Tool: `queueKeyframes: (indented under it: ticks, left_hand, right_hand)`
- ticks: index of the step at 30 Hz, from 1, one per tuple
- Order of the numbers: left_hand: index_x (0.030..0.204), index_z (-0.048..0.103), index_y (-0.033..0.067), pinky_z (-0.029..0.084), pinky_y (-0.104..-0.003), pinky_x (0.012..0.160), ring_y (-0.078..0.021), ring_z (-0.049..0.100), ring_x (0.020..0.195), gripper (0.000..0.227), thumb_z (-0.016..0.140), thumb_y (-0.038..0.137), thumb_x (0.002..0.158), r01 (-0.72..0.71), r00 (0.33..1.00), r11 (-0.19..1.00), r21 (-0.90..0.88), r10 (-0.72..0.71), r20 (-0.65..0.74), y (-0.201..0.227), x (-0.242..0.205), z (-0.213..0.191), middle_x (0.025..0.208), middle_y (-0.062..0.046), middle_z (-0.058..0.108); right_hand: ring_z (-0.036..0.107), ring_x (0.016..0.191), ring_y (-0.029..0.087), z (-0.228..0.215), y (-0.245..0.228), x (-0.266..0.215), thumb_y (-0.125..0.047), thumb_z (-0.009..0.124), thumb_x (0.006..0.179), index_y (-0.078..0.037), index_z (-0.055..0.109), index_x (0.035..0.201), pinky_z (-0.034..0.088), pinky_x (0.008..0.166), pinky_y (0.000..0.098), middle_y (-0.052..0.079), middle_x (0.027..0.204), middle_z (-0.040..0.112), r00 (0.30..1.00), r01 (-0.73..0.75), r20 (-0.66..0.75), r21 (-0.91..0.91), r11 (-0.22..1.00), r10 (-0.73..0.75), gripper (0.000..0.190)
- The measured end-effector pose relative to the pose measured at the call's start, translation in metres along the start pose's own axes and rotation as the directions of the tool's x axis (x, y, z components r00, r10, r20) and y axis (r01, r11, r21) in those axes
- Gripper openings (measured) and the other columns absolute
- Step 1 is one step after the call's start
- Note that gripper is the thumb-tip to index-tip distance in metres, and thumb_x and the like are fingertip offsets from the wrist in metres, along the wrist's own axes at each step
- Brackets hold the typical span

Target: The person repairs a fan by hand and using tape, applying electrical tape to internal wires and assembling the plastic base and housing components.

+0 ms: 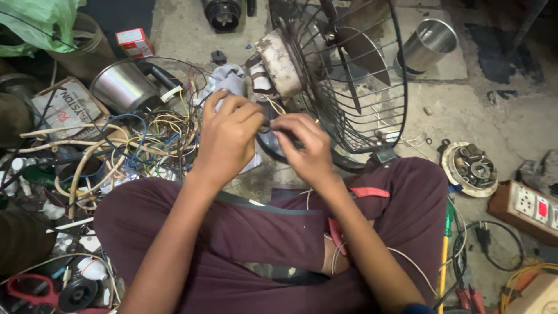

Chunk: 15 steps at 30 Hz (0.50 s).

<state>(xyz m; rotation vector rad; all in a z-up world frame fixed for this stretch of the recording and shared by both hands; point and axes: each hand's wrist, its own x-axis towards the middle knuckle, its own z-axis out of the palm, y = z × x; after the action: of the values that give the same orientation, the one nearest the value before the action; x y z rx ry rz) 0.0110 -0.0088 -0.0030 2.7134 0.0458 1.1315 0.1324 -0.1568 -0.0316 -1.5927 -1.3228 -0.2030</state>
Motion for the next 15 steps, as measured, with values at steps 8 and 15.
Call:
queueKeyframes:
  ticks: [8,15]
  left_hand:
    - [0.107,0.072,0.0053,0.035,-0.056,0.113,-0.0219,0.063,0.113,0.024,0.068,0.005,0.083,-0.095,0.993,0.975,0.201,0.107,-0.048,-0.005,-0.012,0.017,0.115,-0.004,0.071]
    - [0.105,0.076,0.0141,0.022,-0.059,0.122,-0.0184,0.064,0.118,0.016,0.073,0.013,0.090,-0.166,0.986,0.969,0.182,0.160,0.047,0.005,-0.018,0.016,0.111,0.003,0.073]
  right_hand:
    - [0.067,0.117,0.035,-0.041,-0.036,-0.069,0.003,0.075,0.086,0.001,0.066,0.123,0.057,0.096,0.0380,0.022,0.131,0.062,0.992,0.044,0.123,-0.018,0.999,-0.041,0.038]
    - [0.067,0.102,0.027,-0.117,-0.053,-0.109,0.007,0.072,0.085,-0.001,0.073,0.107,0.056,0.086,0.0337,0.015,0.112,0.068,0.981,-0.083,-0.191,-0.268,0.960,0.031,0.023]
